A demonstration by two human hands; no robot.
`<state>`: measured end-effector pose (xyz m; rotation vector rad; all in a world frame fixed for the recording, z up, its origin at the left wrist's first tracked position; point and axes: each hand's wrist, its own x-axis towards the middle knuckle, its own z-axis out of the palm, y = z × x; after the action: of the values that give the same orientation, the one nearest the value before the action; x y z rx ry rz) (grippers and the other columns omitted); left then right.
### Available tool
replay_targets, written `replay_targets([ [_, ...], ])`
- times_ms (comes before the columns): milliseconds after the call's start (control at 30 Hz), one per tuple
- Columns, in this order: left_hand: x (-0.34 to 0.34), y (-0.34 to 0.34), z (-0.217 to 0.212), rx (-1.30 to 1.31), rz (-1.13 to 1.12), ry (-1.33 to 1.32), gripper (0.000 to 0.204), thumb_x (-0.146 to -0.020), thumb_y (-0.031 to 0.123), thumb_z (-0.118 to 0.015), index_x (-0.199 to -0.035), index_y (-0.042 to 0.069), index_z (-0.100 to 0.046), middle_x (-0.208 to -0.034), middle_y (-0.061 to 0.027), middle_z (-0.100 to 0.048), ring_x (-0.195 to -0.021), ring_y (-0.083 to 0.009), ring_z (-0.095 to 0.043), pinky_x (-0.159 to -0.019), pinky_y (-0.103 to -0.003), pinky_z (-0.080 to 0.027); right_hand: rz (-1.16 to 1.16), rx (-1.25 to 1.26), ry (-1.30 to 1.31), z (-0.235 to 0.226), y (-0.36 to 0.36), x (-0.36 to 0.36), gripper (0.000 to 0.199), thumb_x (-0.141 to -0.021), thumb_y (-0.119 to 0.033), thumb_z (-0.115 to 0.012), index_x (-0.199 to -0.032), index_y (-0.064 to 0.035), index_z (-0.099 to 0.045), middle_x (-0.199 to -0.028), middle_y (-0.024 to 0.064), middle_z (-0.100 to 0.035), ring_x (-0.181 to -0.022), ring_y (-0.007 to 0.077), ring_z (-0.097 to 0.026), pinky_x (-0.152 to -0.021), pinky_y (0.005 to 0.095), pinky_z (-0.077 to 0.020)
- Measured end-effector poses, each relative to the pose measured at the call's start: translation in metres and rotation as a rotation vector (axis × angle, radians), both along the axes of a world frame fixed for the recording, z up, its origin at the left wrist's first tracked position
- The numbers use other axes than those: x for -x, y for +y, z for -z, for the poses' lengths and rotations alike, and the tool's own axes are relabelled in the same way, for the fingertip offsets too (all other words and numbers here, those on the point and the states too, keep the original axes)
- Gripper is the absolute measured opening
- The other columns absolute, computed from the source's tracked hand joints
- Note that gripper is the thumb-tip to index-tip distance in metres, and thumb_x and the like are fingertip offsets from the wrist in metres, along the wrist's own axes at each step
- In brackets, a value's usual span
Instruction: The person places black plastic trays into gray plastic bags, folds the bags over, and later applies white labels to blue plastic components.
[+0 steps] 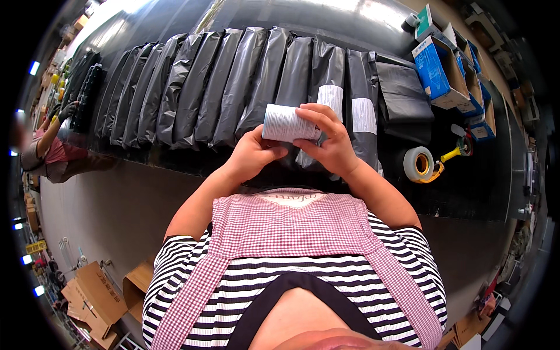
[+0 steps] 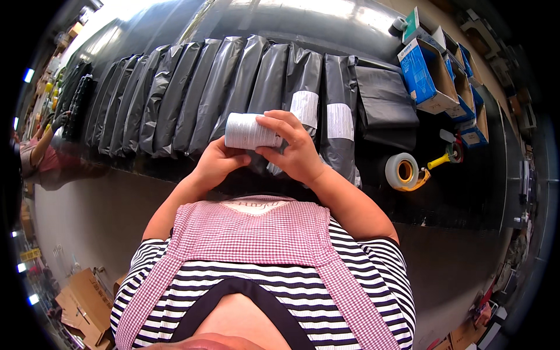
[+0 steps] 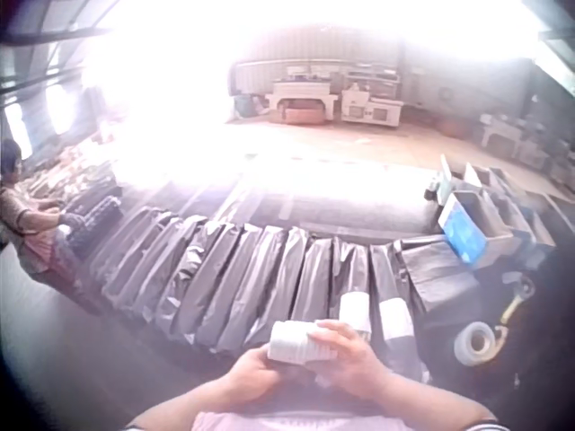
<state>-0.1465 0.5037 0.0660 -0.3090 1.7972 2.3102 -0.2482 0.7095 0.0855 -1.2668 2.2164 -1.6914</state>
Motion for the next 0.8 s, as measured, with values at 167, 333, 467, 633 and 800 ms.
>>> replay_targets([
  [167,-0.004,-0.006,-0.004,0.027,-0.09,-0.002,0.025,-0.094,0.005,-0.067,-0.117,-0.002,-0.063,-0.106,-0.0076,-0.069,-0.094,-0.0145,-0.066,-0.087,-0.031,-0.056,0.106,-0.143,0.317,-0.004,-0.014,-0.015,0.059,-0.072,-0.016,-0.084,-0.129,-0.0153,-0.066,-0.14,0.0144,-0.054,-0.124,0.0365,-0.056,-0.103,0.0445,-0.0475],
  [333,-0.006,-0.014,-0.011,-0.106,-0.126,-0.011,0.025,-0.095,0.009,-0.068,-0.116,-0.002,-0.063,-0.106,-0.009,-0.07,-0.096,-0.0167,-0.068,-0.087,-0.031,-0.057,0.177,-0.212,0.594,-0.007,-0.026,-0.022,0.055,-0.076,-0.026,-0.081,-0.127,-0.0128,-0.067,-0.129,0.0085,-0.066,-0.12,0.0296,-0.062,-0.101,0.0437,-0.0476],
  [467,-0.004,-0.022,-0.009,-0.087,-0.158,-0.025,0.026,-0.093,0.014,-0.072,-0.112,-0.002,-0.064,-0.101,-0.0088,-0.071,-0.088,-0.0162,-0.069,-0.08,-0.029,-0.058,0.234,-0.325,0.716,-0.01,-0.034,-0.028,0.05,-0.08,-0.025,-0.077,-0.128,-0.0125,-0.066,-0.131,0.0094,-0.066,-0.117,0.0283,-0.063,-0.098,0.0423,-0.049],
  [633,0.002,-0.027,-0.006,-0.007,-0.165,-0.035,0.026,-0.09,0.017,-0.077,-0.104,-0.001,-0.066,-0.09,-0.0063,-0.07,-0.075,-0.0131,-0.066,-0.07,-0.027,-0.056,0.227,-0.287,0.697,-0.003,-0.038,-0.022,0.048,-0.083,-0.024,-0.075,-0.128,-0.0109,-0.066,-0.126,0.0115,-0.068,-0.107,0.0271,-0.068,-0.093,0.0405,-0.0521],
  [800,0.008,-0.027,-0.005,0.107,-0.159,0.001,0.025,-0.087,0.017,-0.079,-0.1,-0.001,-0.066,-0.086,-0.0055,-0.068,-0.073,-0.013,-0.063,-0.071,-0.028,-0.054,0.181,-0.196,0.347,0.0,-0.041,-0.012,0.032,-0.092,-0.021,-0.07,-0.12,-0.0067,-0.071,-0.117,0.0127,-0.071,-0.103,0.0269,-0.069,-0.087,0.0357,-0.0537],
])
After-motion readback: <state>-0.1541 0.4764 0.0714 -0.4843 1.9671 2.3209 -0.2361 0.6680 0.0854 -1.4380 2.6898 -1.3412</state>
